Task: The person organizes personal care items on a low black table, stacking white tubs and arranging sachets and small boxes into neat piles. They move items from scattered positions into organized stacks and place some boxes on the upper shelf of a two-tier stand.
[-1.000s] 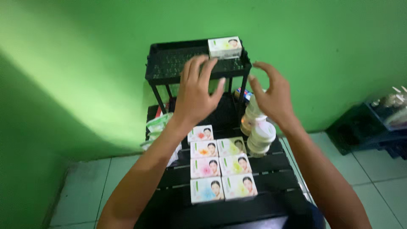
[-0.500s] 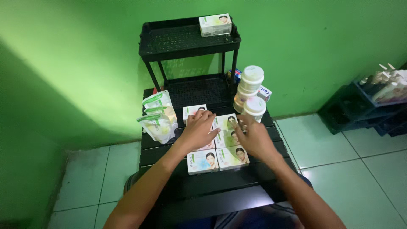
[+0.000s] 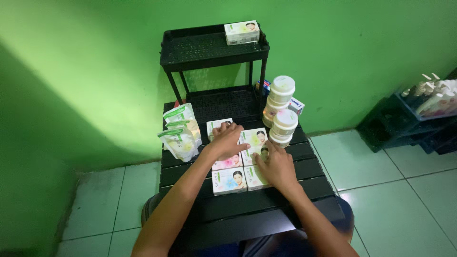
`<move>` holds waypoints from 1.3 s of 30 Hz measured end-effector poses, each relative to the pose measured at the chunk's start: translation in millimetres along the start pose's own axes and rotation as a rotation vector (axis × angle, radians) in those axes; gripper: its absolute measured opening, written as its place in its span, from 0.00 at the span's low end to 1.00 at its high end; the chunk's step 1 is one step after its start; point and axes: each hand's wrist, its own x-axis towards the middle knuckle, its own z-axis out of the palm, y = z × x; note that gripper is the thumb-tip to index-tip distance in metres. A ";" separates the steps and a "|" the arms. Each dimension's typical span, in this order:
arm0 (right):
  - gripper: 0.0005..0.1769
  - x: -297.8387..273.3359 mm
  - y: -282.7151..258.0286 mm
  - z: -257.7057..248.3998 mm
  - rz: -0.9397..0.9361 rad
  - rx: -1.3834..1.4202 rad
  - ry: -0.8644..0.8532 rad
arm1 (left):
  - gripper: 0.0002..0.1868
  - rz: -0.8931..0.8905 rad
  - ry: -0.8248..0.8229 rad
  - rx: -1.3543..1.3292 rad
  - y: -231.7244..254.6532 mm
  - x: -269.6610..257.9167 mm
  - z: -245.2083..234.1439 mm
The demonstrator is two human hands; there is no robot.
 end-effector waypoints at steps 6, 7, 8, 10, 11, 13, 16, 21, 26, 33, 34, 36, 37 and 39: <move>0.32 -1.7 0.8 -2.1 0.045 0.008 -0.062 | 0.34 0.020 0.044 -0.094 6.2 -3.8 -7.6; 0.32 -0.8 -0.7 -2.9 0.022 0.004 -0.038 | 0.33 0.014 0.056 -0.103 5.8 -4.3 -8.1; 0.33 -0.2 -2.3 -3.8 -0.001 -0.001 -0.014 | 0.33 0.008 0.067 -0.111 5.0 -4.3 -8.2; 0.33 2.2 -4.7 -5.7 0.132 0.028 -0.131 | 0.32 0.046 0.114 -0.135 2.8 -2.8 -6.1; 0.34 3.4 -5.8 -6.6 0.199 0.042 -0.188 | 0.31 0.089 0.150 -0.149 1.3 -1.6 -4.8; 0.34 5.0 -8.0 -7.3 0.135 0.023 -0.128 | 0.29 0.146 0.202 -0.171 -1.0 2.9 -1.6; 0.32 4.7 -10.4 -7.6 0.030 0.049 -0.034 | 0.27 0.190 0.258 -0.215 -3.1 4.8 1.4; 0.35 11.4 -15.2 -15.6 -0.019 0.082 0.017 | 0.26 0.275 0.407 -0.347 2.1 -11.4 -18.9; 0.42 28.8 -30.9 -33.1 -0.231 0.064 0.227 | 0.26 0.380 0.575 -0.456 16.5 -23.7 -62.2; 0.49 92.2 -53.3 -71.9 -0.297 -0.084 0.334 | 0.25 0.407 0.668 -0.368 26.4 -22.2 -139.7; 0.48 102.8 -57.0 -77.4 -0.311 -0.138 0.338 | 0.25 0.416 0.699 -0.335 27.2 -21.3 -152.1; 0.43 124.1 -63.7 -89.9 -0.340 -0.188 0.344 | 0.25 0.432 0.760 -0.269 29.2 -19.3 -176.0; 0.39 133.9 -67.0 -97.1 -0.355 -0.185 0.345 | 0.24 0.370 0.722 -0.302 30.6 -18.2 -186.8; 0.37 154.7 -72.7 -112.3 -0.354 -0.198 0.288 | 0.23 0.247 0.644 -0.366 32.2 -15.7 -205.7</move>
